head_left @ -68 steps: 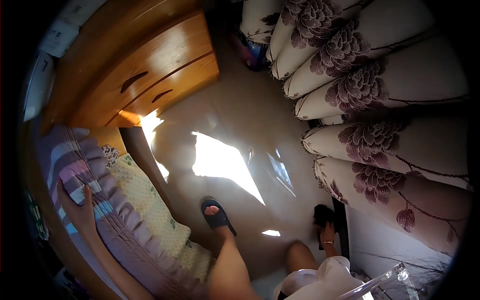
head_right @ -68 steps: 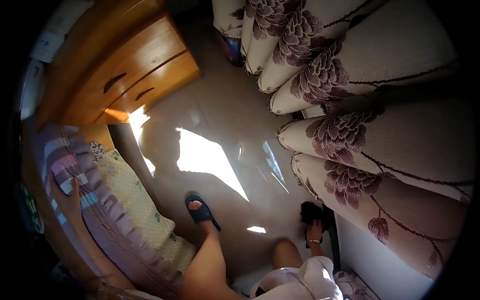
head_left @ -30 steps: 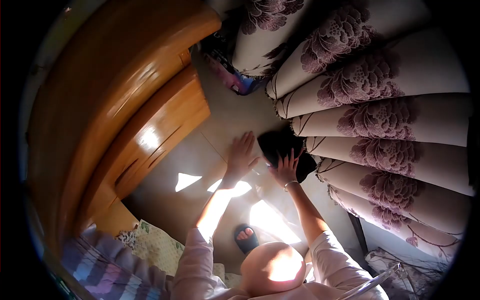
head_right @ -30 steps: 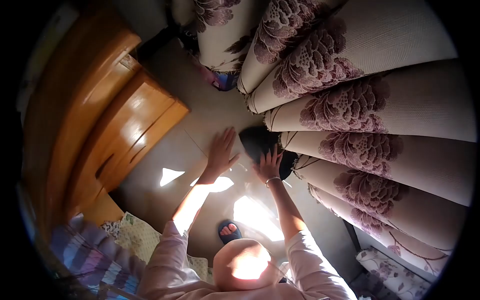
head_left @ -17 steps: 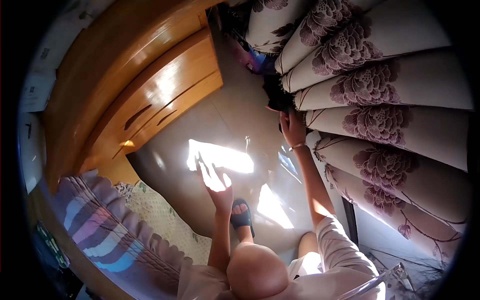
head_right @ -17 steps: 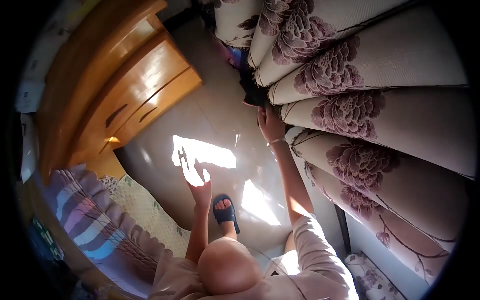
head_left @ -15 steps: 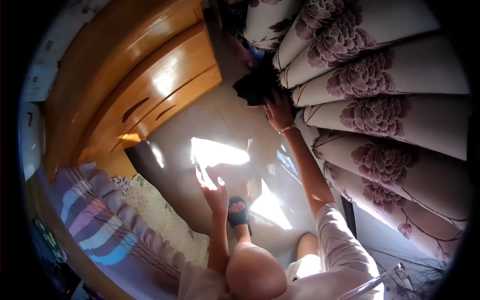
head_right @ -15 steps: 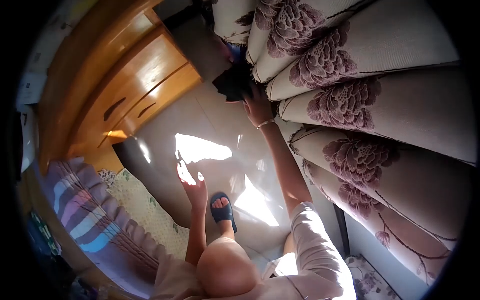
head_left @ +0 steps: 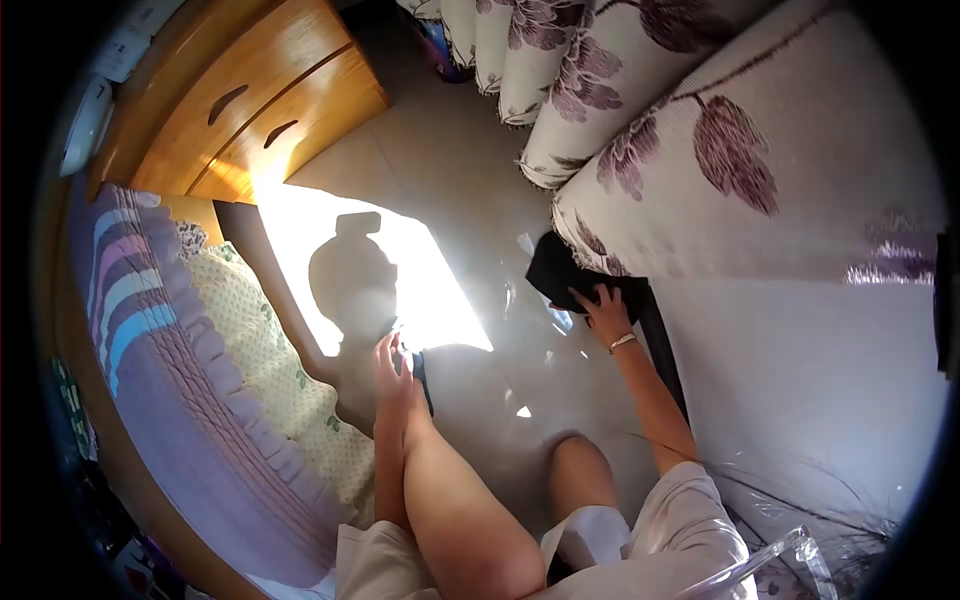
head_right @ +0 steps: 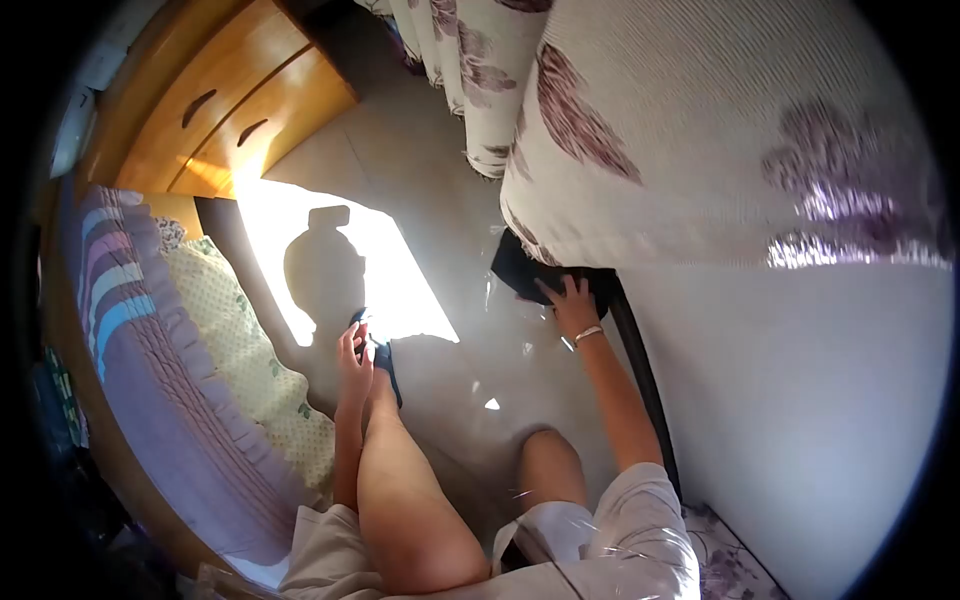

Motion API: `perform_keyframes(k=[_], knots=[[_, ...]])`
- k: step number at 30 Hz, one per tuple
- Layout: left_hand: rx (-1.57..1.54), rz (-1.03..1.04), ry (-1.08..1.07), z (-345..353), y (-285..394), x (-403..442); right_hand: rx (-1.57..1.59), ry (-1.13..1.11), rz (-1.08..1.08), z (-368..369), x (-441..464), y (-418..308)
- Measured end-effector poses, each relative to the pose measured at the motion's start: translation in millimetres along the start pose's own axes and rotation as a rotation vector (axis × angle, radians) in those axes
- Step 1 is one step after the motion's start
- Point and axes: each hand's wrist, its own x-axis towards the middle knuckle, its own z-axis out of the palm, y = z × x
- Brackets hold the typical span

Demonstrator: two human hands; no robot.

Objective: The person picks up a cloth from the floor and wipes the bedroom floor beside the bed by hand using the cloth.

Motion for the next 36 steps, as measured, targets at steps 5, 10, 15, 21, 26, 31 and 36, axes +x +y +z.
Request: perform_keyframes(k=[5,10,15,21,26,31,36], knots=[[-0.136,-0.098,0.052,2.3,11.0,-54.6,0.096,0.080,-0.017,61.9,-135.3,48.5],[0.290,0.083,0.290,-37.6,88.6,-143.5,0.138,0.072,0.069,123.4,-278.0,79.2],[0.462,0.112,0.498,-97.3,153.1,-234.3,0.619,0.277,0.137,141.8,-318.1,102.3],[-0.128,-0.038,0.203,-71.6,157.1,-227.5,1.162,0.516,0.173,34.5,-196.4,43.1],[0.075,-0.108,0.194,-46.7,146.9,-249.7,0.776,0.420,0.061,22.4,-73.0,13.4],[0.215,-0.321,0.279,-95.5,159.5,-303.8,0.223,0.389,-0.085,63.0,-37.0,12.1],[0.872,-0.220,0.670,-147.5,196.8,-300.7,0.174,0.336,0.056,70.4,-35.0,1.5]])
